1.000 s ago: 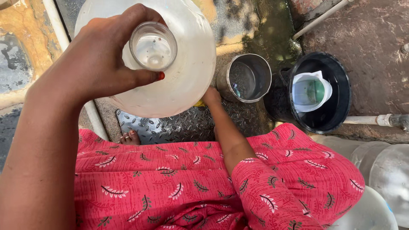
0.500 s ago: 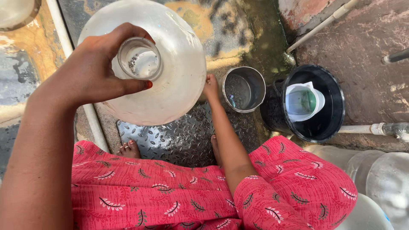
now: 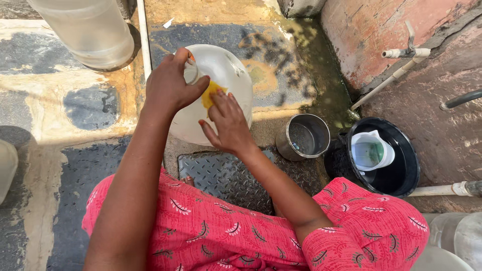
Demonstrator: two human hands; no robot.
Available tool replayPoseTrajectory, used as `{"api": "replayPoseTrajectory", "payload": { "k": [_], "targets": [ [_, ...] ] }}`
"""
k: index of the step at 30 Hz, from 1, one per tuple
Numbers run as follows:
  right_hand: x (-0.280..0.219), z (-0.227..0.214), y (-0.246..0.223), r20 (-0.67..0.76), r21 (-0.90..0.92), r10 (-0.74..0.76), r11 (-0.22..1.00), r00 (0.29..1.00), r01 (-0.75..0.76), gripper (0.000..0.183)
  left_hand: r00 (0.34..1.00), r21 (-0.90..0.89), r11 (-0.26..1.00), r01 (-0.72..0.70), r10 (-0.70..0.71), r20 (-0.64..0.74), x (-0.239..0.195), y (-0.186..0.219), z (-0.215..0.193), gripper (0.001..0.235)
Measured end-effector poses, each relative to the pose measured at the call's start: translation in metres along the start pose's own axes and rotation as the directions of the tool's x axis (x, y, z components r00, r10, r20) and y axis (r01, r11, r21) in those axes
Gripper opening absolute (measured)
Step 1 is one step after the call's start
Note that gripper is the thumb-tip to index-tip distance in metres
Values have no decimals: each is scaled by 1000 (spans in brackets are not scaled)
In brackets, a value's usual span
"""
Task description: The person uses a sponge to scrub the exterior of several large plastic water jugs.
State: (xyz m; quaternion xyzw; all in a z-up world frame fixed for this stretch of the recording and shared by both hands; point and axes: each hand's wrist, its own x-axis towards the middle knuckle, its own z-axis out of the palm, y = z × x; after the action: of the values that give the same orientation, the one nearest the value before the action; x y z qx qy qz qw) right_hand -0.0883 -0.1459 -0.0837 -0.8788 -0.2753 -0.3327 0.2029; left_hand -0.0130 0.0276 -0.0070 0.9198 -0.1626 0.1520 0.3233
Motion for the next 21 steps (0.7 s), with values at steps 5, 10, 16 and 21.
{"api": "replayPoseTrajectory", "payload": {
  "k": [5,10,16,21],
  "targets": [
    [-14,39,-18,95,23,-67,998,993,66,25,997,-27,1000,10,-12,-75,1,-25,3,41],
    [2,25,59,-43,-30,253,967,967,-254,42,988,-85,988,-125,132,75,-1,-37,-9,38],
    [7,17,89,236,104,424,884,875,-456,61,1000,-24,1000,14,-13,14,-1,-34,-13,33],
    [-14,30,27,133,-86,273,961,953,-264,61,996,-3,998,56,-56,-74,-2,-40,-11,29]
  ]
}}
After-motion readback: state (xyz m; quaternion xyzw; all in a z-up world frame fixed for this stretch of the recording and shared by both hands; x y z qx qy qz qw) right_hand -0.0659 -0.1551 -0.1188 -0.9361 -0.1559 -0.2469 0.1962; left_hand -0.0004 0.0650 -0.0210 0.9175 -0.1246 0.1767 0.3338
